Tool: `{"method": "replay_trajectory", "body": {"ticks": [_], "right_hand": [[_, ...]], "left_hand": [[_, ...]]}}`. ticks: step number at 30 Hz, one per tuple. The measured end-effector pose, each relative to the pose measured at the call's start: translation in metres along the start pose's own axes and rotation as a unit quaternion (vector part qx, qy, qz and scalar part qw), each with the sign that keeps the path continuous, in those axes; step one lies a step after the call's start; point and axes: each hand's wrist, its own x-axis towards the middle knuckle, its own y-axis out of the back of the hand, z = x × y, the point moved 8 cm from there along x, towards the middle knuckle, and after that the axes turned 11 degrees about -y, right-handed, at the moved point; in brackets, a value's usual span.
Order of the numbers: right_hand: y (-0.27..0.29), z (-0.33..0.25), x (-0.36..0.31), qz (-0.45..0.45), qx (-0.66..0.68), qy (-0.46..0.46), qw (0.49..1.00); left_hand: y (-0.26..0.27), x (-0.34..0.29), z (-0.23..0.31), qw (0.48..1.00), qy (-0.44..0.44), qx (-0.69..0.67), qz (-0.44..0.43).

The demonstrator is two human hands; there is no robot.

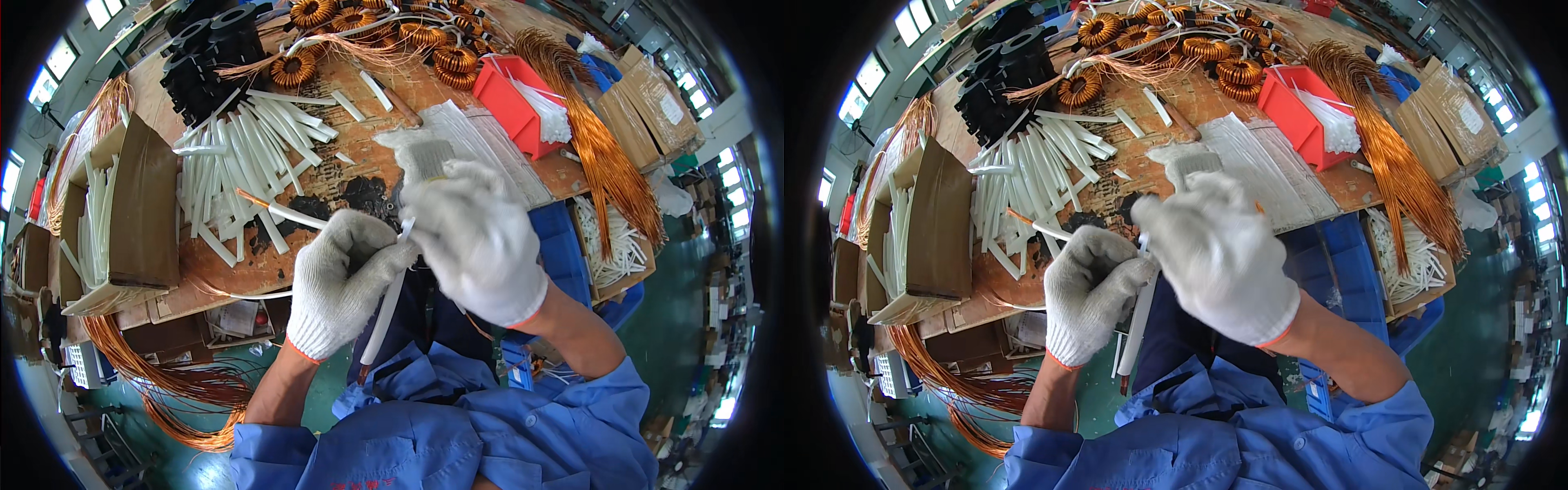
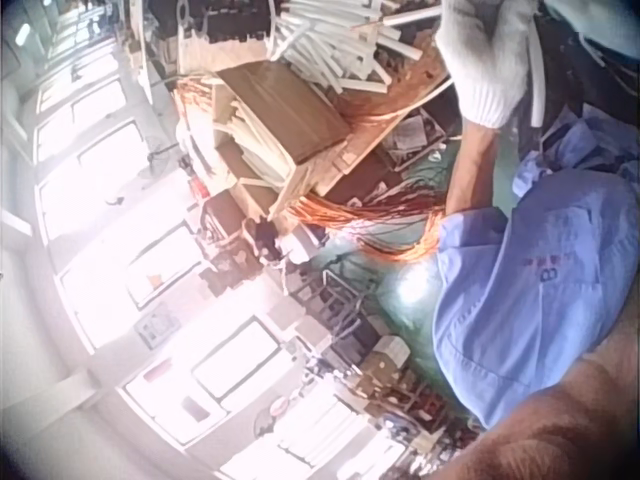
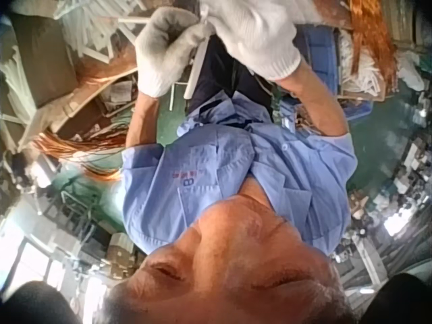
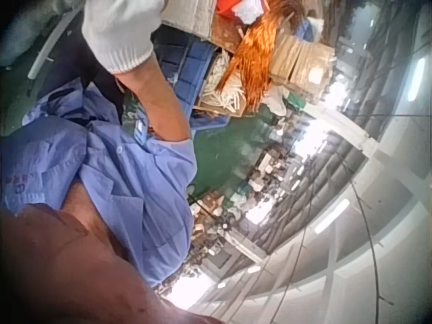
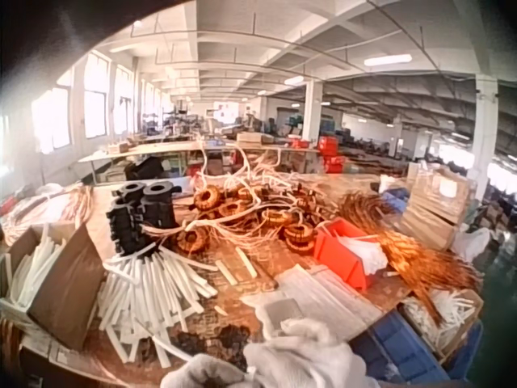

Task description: Insulating and wrapping wire leads on a heavy toroidal transformer inductor coil.

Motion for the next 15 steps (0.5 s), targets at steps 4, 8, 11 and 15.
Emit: {"method": "replay_trajectory", "body": {"ticks": [4,8,11,15], "right_hand": [[-0.001,-0.011,-0.01,0.006,-0.014,0.027,1.0],[0.003,0.019,-0.003,0.044,-0.06,0.038,0.997],[0.009,0.01,0.005,0.011,0.0,-0.053,0.999],[0.005,0.0,0.001,0.012,-0.028,-0.003,1.0]], "left_hand": [[-0.005,0.004,0.001,0.997,-0.001,-0.082,-0.01],[-0.002,0.001,-0.002,0.999,0.012,-0.042,-0.026],[-0.002,0.0,-0.002,0.999,0.001,-0.024,-0.035],[-0.002,0.002,0.0,0.999,0.025,-0.006,-0.044]]}}
